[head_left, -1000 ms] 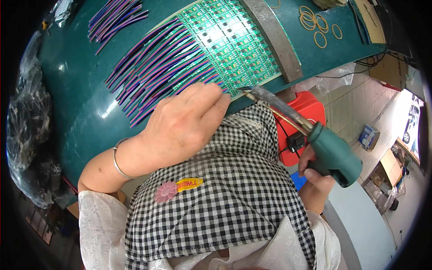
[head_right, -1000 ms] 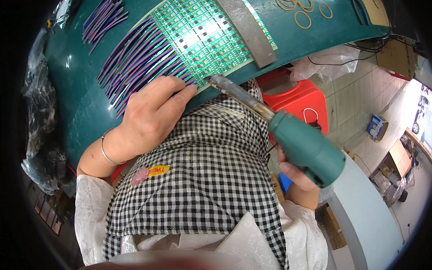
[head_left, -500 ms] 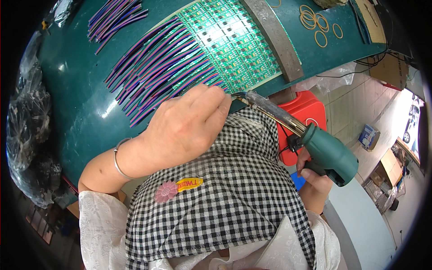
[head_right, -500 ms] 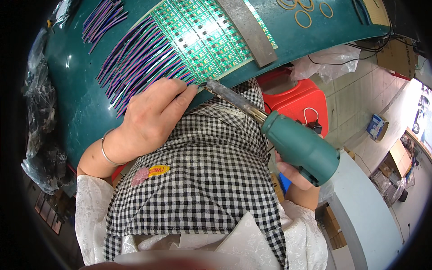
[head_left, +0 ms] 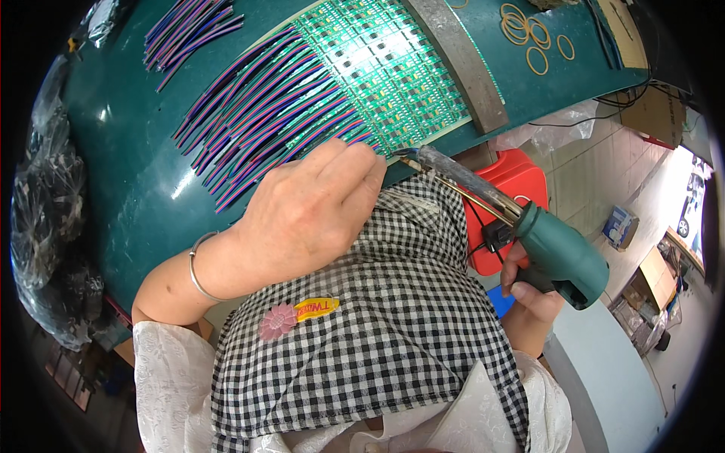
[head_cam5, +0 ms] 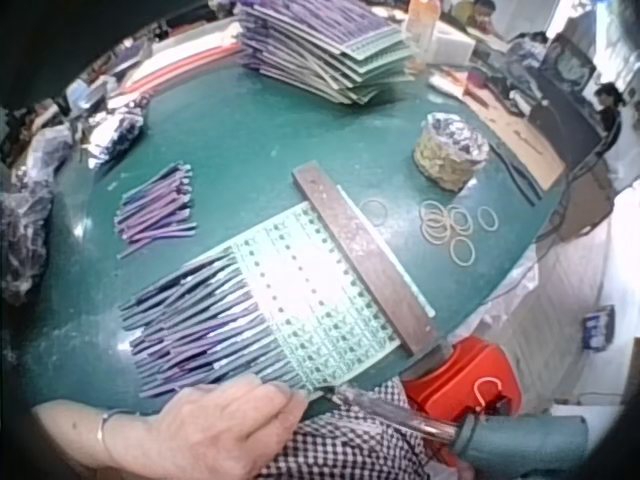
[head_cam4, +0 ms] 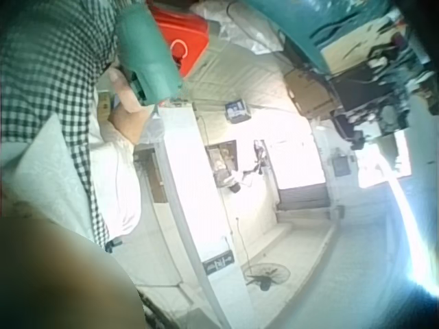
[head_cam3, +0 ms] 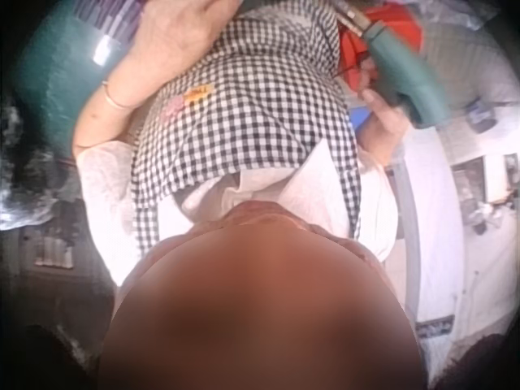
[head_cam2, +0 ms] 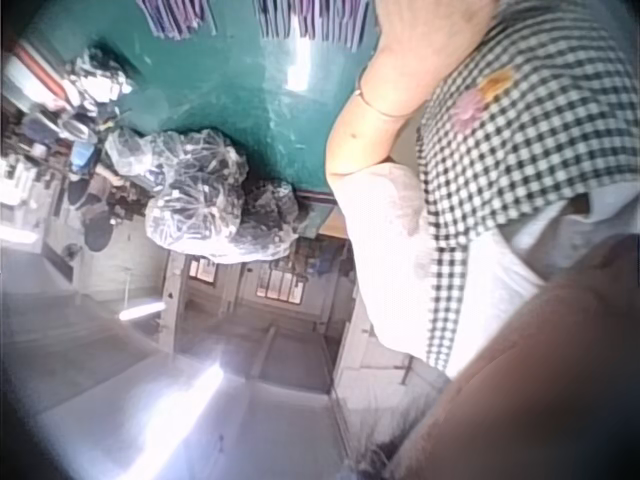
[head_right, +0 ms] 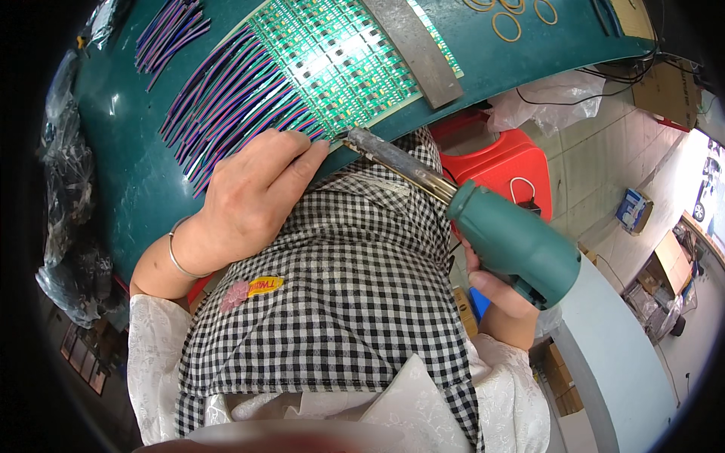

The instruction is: The person solders electrical wires onto a circuit board panel using a soldering iron.

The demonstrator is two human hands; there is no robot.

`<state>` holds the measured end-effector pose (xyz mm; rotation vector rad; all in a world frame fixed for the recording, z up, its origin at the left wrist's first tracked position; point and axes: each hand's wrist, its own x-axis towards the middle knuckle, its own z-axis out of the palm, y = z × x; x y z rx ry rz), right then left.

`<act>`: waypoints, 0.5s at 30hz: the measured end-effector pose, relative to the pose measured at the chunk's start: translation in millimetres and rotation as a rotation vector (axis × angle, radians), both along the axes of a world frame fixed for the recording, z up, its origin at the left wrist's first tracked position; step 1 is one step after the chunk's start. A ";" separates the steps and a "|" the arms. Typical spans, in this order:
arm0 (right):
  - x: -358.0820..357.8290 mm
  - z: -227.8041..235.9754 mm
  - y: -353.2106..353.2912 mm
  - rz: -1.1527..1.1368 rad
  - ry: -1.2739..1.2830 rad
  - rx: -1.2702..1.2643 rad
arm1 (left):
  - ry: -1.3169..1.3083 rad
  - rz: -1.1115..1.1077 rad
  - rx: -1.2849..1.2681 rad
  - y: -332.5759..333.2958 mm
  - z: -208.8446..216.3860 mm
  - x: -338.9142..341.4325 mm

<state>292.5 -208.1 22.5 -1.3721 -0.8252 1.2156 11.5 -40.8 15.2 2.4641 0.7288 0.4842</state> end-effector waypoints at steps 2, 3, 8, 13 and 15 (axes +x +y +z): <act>-4.5 0.6 0.9 -0.008 -0.027 -0.005 | -0.005 -0.002 0.008 0.5 -0.3 -0.1; -3.7 0.7 1.5 -0.008 -0.027 -0.005 | -0.001 -0.008 0.017 0.8 -0.3 -0.3; -8.1 -0.7 2.3 0.014 -0.098 -0.007 | 0.014 -0.014 0.041 0.1 0.3 0.5; 6.5 -8.0 5.8 0.141 -0.169 0.066 | 0.031 -0.024 0.071 1.0 0.9 -0.7; 6.5 -6.2 8.2 0.149 -0.152 0.092 | 0.034 -0.020 0.065 1.1 1.1 -1.0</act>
